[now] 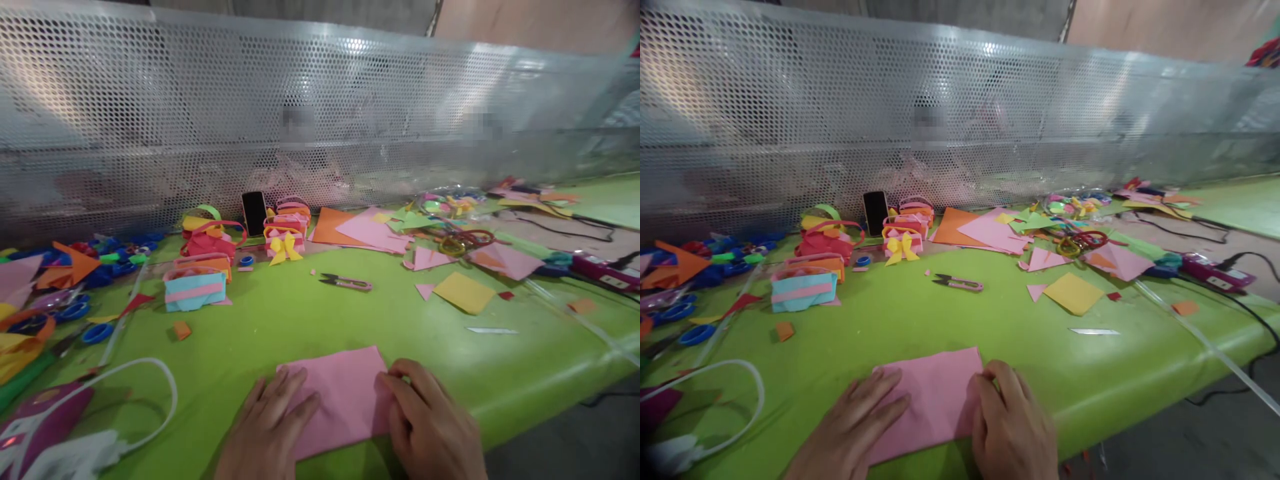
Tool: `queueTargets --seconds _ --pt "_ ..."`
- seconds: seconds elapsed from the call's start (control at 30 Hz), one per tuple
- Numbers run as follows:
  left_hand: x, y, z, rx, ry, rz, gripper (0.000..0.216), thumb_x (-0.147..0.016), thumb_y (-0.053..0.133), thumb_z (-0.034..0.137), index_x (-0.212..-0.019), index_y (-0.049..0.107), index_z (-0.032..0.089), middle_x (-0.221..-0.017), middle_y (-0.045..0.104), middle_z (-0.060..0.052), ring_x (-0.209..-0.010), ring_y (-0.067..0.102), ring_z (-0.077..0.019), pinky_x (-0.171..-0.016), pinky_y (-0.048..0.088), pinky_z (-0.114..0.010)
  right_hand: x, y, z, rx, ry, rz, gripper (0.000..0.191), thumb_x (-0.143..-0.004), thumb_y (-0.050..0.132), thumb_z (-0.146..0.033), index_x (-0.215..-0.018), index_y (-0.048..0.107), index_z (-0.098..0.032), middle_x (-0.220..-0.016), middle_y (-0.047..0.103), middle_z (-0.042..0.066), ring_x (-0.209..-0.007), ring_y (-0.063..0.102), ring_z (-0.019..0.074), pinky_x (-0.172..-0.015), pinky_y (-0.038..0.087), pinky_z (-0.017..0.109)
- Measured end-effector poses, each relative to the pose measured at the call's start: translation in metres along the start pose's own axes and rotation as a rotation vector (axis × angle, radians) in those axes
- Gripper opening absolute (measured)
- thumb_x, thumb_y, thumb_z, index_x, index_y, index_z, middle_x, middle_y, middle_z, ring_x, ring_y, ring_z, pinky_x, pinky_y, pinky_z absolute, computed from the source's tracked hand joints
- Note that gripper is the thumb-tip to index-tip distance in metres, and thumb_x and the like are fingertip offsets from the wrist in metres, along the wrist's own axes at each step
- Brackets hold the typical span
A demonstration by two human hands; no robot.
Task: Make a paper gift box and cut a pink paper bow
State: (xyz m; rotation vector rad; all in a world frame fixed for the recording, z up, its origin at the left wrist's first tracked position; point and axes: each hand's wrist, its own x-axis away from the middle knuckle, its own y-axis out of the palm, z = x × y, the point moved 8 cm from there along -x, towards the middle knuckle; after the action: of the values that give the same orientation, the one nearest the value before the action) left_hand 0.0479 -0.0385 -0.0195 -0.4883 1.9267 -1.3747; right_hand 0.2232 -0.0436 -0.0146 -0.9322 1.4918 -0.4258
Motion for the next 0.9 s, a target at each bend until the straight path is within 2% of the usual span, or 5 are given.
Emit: queueTargets --seconds 0.27,0.5,0.67,0.8,0.9 --pt "-0.013 -0.012 0.007 -0.124 -0.073 0.054 0.043 -0.078 0.048 0.023 -0.12 0.054 0.027 -0.117 0.063 0.0 -0.104 0.06 -0.0205 -0.08 0.054 -0.034 -0.002 -0.001 0.0 0.032 -0.071 -0.08 0.027 -0.083 0.037 -0.017 -0.087 0.064 -0.02 -0.086 0.061 0.007 -0.071 0.059 0.017 -0.054 0.046 0.025" --pt "-0.012 -0.013 0.012 -0.189 0.08 0.106 0.043 -0.082 0.044 0.033 -0.123 0.052 0.024 -0.122 0.059 0.001 -0.107 0.058 -0.0179 -0.083 0.047 -0.031 0.006 0.0 0.005 -0.006 -0.064 -0.061 0.027 -0.082 0.039 -0.014 -0.09 0.065 -0.017 -0.087 0.06 0.009 -0.072 0.057 0.0184 -0.057 0.05 0.028" --pt "-0.013 -0.009 0.014 -0.179 0.071 0.137 0.044 -0.082 0.044 0.038 -0.124 0.052 0.025 -0.123 0.059 0.001 -0.107 0.056 -0.0184 -0.089 0.04 -0.032 0.0 -0.014 0.0 0.033 -0.057 -0.011 0.03 -0.082 0.038 -0.014 -0.093 0.066 -0.014 -0.092 0.062 0.013 -0.078 0.059 0.0208 -0.061 0.051 0.031" --pt "-0.013 -0.009 0.013 -0.109 0.005 0.112 0.045 -0.083 0.043 0.03 -0.128 0.047 0.028 -0.122 0.06 0.002 -0.108 0.056 -0.0179 -0.096 0.035 -0.034 -0.001 -0.019 -0.046 0.012 -0.383 0.075 0.034 -0.081 0.04 -0.012 -0.107 0.063 -0.014 -0.109 0.064 0.01 -0.103 0.057 0.0198 -0.082 0.047 0.03" --pt "-0.013 -0.012 0.013 -0.018 -0.068 0.019 0.044 -0.085 0.04 0.033 -0.129 0.045 0.03 -0.128 0.055 0.003 -0.114 0.052 -0.0185 -0.1 0.033 -0.035 0.016 -0.006 -0.075 0.01 -0.651 0.059 0.033 -0.085 0.043 -0.03 -0.107 0.064 -0.016 -0.111 0.065 0.006 -0.106 0.056 0.0188 -0.098 0.038 0.031"
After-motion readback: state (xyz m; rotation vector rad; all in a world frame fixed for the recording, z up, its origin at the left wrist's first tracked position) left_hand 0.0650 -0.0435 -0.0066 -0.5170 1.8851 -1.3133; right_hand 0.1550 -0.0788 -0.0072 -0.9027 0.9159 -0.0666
